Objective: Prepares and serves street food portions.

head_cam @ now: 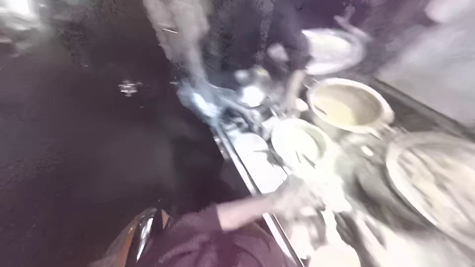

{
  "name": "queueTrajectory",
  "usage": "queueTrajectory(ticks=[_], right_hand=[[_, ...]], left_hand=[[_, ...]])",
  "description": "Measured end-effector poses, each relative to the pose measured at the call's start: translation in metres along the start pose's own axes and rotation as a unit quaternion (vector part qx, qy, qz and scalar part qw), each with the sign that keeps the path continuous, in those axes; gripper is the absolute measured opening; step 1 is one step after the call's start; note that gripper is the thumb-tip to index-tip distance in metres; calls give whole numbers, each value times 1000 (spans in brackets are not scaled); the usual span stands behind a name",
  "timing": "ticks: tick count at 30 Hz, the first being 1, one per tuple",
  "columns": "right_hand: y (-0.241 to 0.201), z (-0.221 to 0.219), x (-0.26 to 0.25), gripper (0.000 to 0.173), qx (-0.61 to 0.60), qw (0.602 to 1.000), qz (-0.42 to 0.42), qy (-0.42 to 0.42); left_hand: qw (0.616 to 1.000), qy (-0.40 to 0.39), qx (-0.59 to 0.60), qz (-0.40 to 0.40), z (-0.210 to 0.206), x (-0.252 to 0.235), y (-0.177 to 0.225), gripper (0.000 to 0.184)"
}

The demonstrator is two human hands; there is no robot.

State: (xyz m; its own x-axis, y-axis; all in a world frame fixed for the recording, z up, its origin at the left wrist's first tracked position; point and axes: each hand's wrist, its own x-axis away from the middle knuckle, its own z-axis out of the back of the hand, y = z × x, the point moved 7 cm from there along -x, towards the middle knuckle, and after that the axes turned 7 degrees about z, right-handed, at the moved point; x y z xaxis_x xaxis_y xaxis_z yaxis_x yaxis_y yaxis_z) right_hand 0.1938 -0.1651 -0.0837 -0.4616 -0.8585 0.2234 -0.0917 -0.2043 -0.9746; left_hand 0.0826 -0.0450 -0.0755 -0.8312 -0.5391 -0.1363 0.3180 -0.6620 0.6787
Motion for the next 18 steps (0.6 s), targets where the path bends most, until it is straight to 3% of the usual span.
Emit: queueTrajectory(ticks=[3, 4, 7, 10, 12, 16, 18], right_hand=[[-50, 21, 33, 26, 123, 990, 73, 16], [-58, 32, 42, 29, 159, 984, 81, 13], [-79, 61, 57, 32, 231, 967, 105, 16], [-77, 83, 62, 33, 255, 962, 89, 34], [-66, 101, 56, 34, 245, 966, 66, 51], [-5, 150, 15, 32, 191, 973, -27, 131], [42, 171, -10, 33, 213, 960, -74, 164]], left_hand=[[963, -106, 117, 218, 26, 8, -32, 37], [967, -82, 114, 211, 42, 8, -40, 37], [986, 39, 142, 75, 89, 6, -56, 31], [970, 118, 188, 100, 113, 27, -67, 35], [960, 168, 194, 109, 117, 39, -67, 49], [968, 171, 147, 108, 110, 39, -58, 105], [972, 167, 130, 98, 104, 37, -59, 105]])
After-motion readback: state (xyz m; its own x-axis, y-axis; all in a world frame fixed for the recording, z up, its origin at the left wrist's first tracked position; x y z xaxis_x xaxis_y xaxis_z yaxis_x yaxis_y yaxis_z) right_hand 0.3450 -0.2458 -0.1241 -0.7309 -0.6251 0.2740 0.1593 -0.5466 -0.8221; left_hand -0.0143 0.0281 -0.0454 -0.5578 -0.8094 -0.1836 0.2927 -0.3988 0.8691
